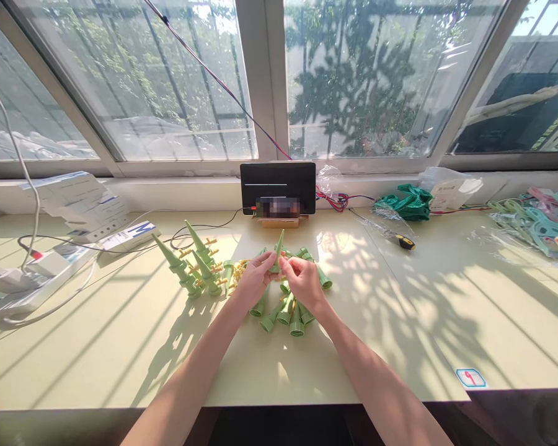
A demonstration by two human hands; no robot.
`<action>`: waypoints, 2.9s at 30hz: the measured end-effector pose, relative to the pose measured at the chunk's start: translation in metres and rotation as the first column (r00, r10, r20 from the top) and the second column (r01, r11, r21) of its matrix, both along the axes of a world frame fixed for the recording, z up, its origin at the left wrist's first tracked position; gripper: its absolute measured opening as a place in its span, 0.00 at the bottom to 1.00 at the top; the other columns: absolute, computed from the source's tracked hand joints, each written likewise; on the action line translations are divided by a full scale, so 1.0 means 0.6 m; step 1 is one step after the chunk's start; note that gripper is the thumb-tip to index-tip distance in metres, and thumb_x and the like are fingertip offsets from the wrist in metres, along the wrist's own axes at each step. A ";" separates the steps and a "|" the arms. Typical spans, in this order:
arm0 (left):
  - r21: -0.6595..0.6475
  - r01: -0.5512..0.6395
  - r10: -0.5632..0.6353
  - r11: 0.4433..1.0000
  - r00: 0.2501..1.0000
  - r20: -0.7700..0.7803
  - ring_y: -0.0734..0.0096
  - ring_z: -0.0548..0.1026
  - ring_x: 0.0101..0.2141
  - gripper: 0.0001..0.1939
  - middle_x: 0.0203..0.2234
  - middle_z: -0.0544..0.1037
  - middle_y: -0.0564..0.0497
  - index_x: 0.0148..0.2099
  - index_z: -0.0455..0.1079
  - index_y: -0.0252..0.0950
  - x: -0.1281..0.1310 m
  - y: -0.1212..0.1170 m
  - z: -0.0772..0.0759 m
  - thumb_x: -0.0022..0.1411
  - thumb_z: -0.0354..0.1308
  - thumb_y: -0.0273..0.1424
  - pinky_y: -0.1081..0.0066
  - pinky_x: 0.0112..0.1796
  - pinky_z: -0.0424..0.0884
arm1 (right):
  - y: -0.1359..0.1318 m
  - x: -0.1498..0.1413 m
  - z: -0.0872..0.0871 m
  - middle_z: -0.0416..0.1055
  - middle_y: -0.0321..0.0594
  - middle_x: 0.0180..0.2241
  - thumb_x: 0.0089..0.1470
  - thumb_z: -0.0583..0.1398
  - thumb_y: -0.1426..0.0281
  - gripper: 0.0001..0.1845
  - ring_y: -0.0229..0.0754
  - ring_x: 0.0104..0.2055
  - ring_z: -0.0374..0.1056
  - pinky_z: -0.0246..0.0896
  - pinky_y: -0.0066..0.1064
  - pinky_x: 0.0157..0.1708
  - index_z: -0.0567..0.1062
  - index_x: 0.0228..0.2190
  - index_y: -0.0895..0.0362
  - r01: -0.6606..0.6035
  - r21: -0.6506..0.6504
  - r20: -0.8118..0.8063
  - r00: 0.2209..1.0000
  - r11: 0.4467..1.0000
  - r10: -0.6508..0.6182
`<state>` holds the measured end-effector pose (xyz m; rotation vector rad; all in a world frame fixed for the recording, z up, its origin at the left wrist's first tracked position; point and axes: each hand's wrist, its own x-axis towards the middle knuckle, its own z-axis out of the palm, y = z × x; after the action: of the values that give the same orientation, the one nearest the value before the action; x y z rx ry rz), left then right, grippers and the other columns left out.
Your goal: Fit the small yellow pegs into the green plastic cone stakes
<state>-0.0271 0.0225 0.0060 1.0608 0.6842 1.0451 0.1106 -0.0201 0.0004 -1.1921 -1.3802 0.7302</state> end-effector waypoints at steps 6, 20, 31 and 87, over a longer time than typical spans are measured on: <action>0.036 0.056 -0.054 0.998 0.997 -0.047 0.69 0.76 0.32 0.19 0.32 0.78 0.46 0.39 0.81 0.37 0.001 0.001 -0.006 0.56 0.67 0.48 0.69 0.35 0.75 | -0.003 -0.002 0.000 0.54 0.31 0.17 0.62 0.56 0.52 0.28 0.34 0.21 0.48 0.42 0.29 0.23 0.63 0.18 0.56 -0.001 0.085 0.111 0.994 0.996 -0.008; 0.012 0.046 -0.046 0.999 0.998 -0.040 0.71 0.74 0.31 0.19 0.31 0.78 0.47 0.37 0.79 0.34 0.003 0.001 -0.011 0.53 0.70 0.46 0.71 0.33 0.72 | -0.001 -0.001 -0.007 0.58 0.32 0.17 0.65 0.55 0.54 0.27 0.35 0.21 0.51 0.45 0.29 0.24 0.65 0.18 0.56 -0.026 0.131 0.193 0.981 0.991 0.001; 0.001 -0.010 0.010 1.000 1.000 -0.029 0.75 0.70 0.28 0.23 0.28 0.76 0.48 0.36 0.79 0.31 0.006 -0.010 -0.014 0.50 0.71 0.48 0.73 0.28 0.68 | -0.012 0.001 -0.009 0.58 0.32 0.17 0.65 0.54 0.53 0.28 0.34 0.20 0.50 0.47 0.28 0.22 0.67 0.19 0.57 -0.013 0.114 0.226 0.974 0.993 -0.013; 0.635 -0.416 0.740 0.651 0.162 -0.653 0.58 0.81 0.35 0.13 0.32 0.82 0.46 0.34 0.73 0.37 -0.322 -0.093 0.024 0.54 0.59 0.42 0.65 0.37 0.76 | 0.022 0.029 -0.030 0.58 0.33 0.13 0.62 0.52 0.50 0.29 0.37 0.18 0.53 0.49 0.32 0.24 0.68 0.17 0.54 0.224 0.174 0.237 0.935 0.959 -0.262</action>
<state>-0.2206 -0.0336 0.0205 1.7265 2.0498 1.2276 0.1280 -0.0071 -0.0173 -1.3474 -1.4366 0.3006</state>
